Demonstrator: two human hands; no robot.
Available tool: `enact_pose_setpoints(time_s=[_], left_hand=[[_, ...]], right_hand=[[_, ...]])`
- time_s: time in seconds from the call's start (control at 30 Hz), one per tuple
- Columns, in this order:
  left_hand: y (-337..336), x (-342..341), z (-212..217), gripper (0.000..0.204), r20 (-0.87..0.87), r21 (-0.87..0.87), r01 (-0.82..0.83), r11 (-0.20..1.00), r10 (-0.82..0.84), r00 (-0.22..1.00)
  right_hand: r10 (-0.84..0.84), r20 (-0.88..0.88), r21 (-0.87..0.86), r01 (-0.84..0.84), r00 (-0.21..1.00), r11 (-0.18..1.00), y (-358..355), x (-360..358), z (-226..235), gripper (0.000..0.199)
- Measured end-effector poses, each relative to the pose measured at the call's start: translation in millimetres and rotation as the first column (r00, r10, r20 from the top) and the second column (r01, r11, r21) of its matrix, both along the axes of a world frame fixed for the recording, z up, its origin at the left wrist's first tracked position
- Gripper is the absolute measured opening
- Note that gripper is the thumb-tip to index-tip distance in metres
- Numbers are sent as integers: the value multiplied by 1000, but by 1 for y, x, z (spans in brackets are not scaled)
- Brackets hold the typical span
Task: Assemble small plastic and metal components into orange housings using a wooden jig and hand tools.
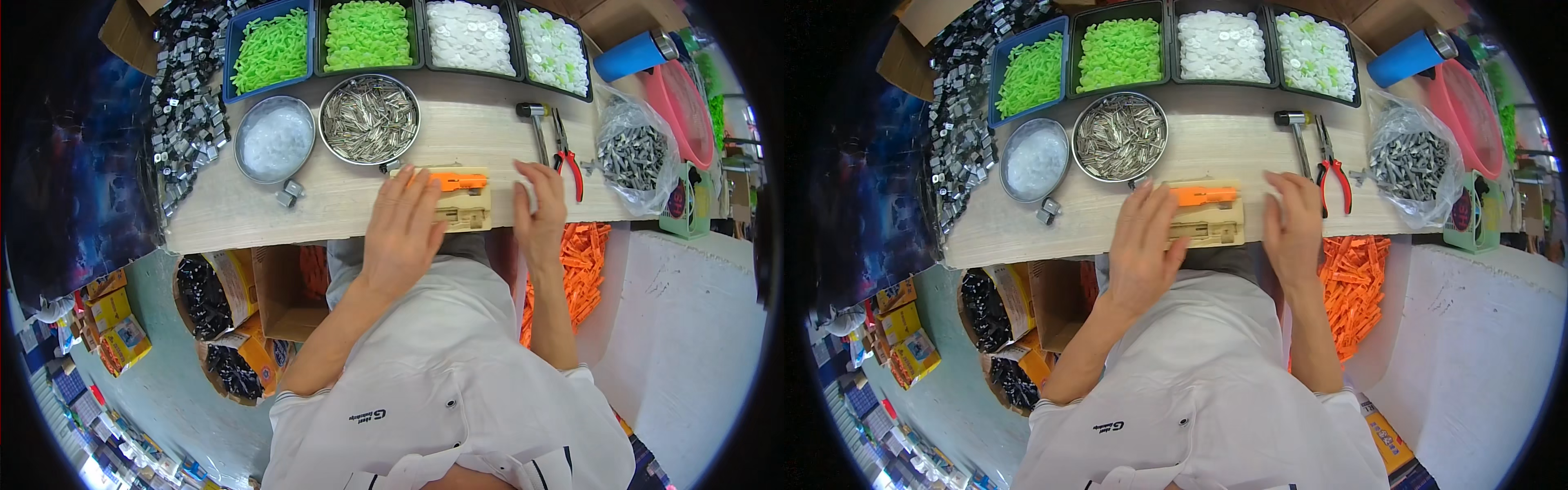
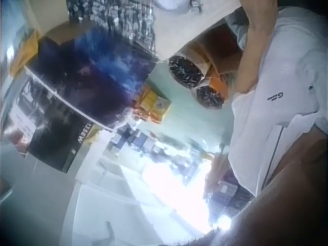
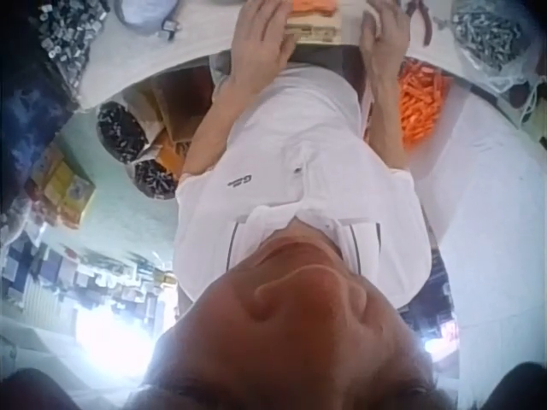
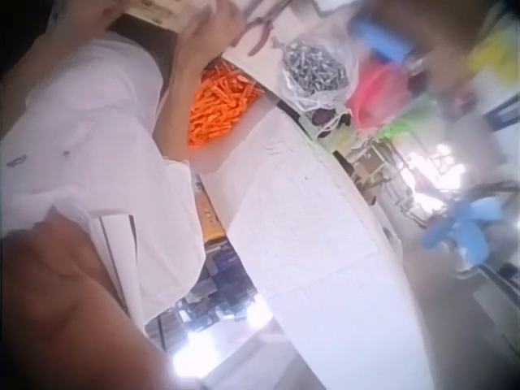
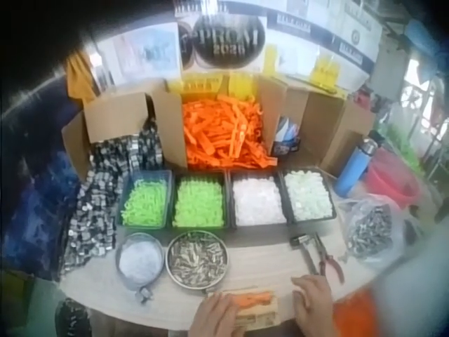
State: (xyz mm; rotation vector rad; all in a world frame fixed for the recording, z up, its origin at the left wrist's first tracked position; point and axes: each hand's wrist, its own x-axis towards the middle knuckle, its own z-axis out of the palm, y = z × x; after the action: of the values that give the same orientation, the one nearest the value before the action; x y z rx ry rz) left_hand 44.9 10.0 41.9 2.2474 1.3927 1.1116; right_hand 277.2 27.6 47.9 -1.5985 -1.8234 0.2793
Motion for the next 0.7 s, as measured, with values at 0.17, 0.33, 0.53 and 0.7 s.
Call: enact_pose_setpoints(time_s=[0.17, 0.33, 0.53, 0.7], left_hand=[[-7, 17, -17, 80, -244, -136, 81, 987, -112, 963], [-3, 17, -47, 55, -593, 198, 60, 978, 71, 802], [3, 17, -48, 49, -606, 283, 98, 954, 99, 790], [5, 18, -49, 45, -596, 319, 96, 943, 121, 794]], right_hand=[[-263, 215, 20, 265, 941, 964, -25, 36, -18, 36], [-265, 212, -130, 296, 941, 946, -41, 42, -15, 44], [-274, 138, -183, 297, 952, 937, -53, 39, 1, 44], [-217, -170, -386, 138, 961, 912, -102, 18, 29, 41]])
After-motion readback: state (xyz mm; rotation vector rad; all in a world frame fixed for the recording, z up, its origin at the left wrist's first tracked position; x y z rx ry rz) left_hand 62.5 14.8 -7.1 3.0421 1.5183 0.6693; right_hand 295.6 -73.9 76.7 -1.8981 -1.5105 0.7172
